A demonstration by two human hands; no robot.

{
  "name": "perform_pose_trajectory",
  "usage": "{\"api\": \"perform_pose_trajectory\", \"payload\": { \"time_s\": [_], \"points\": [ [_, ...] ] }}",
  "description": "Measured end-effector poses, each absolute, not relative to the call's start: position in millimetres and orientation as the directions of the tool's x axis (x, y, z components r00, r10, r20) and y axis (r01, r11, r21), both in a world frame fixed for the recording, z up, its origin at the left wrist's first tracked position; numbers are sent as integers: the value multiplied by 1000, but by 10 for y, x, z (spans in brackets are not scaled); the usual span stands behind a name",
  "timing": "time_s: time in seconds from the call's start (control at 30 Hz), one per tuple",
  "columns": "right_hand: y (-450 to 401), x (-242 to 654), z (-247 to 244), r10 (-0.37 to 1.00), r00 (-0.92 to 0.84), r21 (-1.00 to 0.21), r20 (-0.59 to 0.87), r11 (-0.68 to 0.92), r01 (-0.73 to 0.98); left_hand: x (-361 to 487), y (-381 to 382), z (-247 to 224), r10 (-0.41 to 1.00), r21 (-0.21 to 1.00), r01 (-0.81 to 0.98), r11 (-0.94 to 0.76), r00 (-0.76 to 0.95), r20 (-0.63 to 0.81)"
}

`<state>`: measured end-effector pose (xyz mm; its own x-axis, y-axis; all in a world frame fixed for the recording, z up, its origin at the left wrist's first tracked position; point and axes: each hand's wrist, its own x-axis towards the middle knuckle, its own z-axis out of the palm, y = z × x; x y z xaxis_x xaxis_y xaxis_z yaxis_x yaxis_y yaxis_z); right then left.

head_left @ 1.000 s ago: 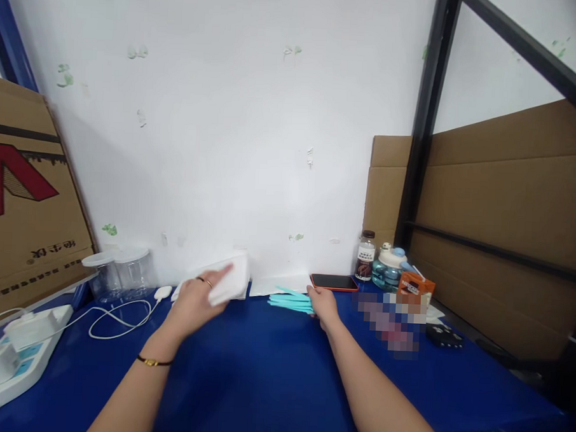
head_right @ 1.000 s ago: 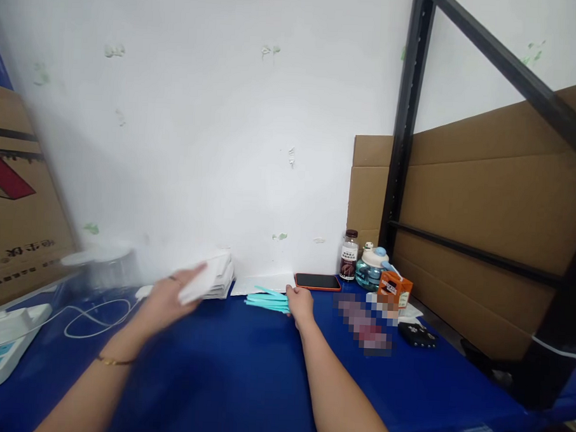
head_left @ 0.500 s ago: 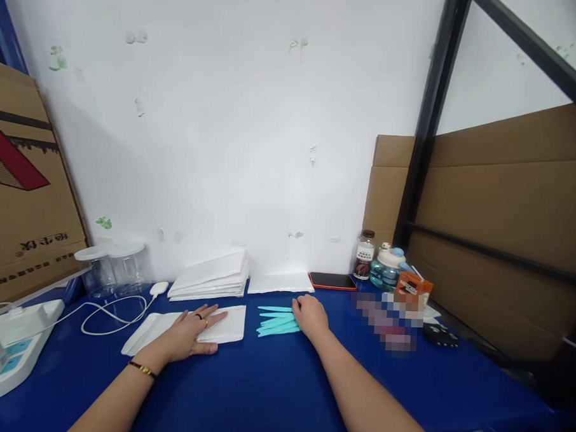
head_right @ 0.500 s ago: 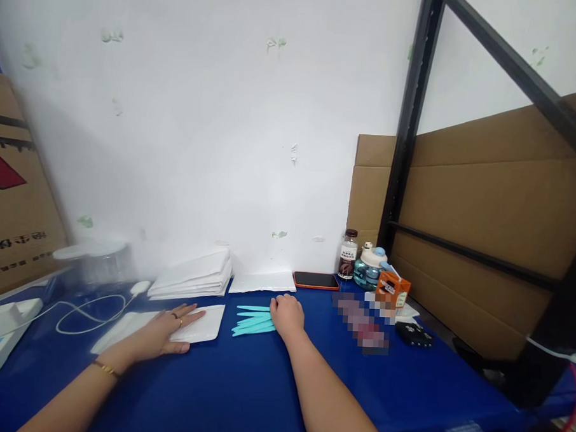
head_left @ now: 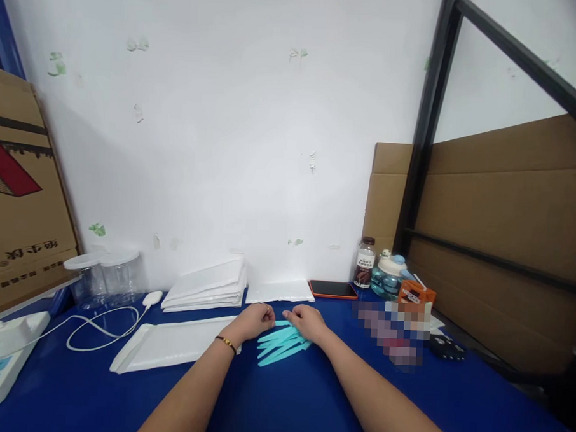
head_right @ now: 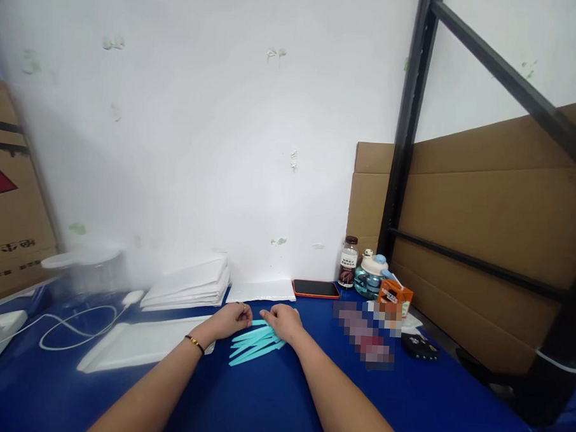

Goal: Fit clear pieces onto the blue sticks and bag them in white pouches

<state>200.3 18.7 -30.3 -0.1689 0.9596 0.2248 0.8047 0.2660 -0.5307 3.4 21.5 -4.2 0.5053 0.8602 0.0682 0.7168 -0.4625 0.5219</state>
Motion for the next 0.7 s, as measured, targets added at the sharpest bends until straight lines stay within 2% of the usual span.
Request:
{"api": "perform_pose_trajectory", "payload": {
  "time_s": [0.13,0.27,0.4,0.57,0.7],
  "points": [
    [224,2144,-313,942,-269,-683,199,331,651,-13,301,-158,868,589,682,-434,493,69],
    [234,2251,-286,916,-285,-792,281,389,470,-73,337,-189,876,664,625,-411,472,97],
    [240,2299,-236,911,-314,-840,268,381,387,-68,340,-162,881,646,648,-403,465,83],
    [265,2503,-191,933,-286,-900,216,304,312,-76,296,-97,910,520,763,-384,407,76],
    [248,2575,-166,943,-274,-922,190,268,281,-85,272,-79,901,551,737,-390,429,63]
  ]
}}
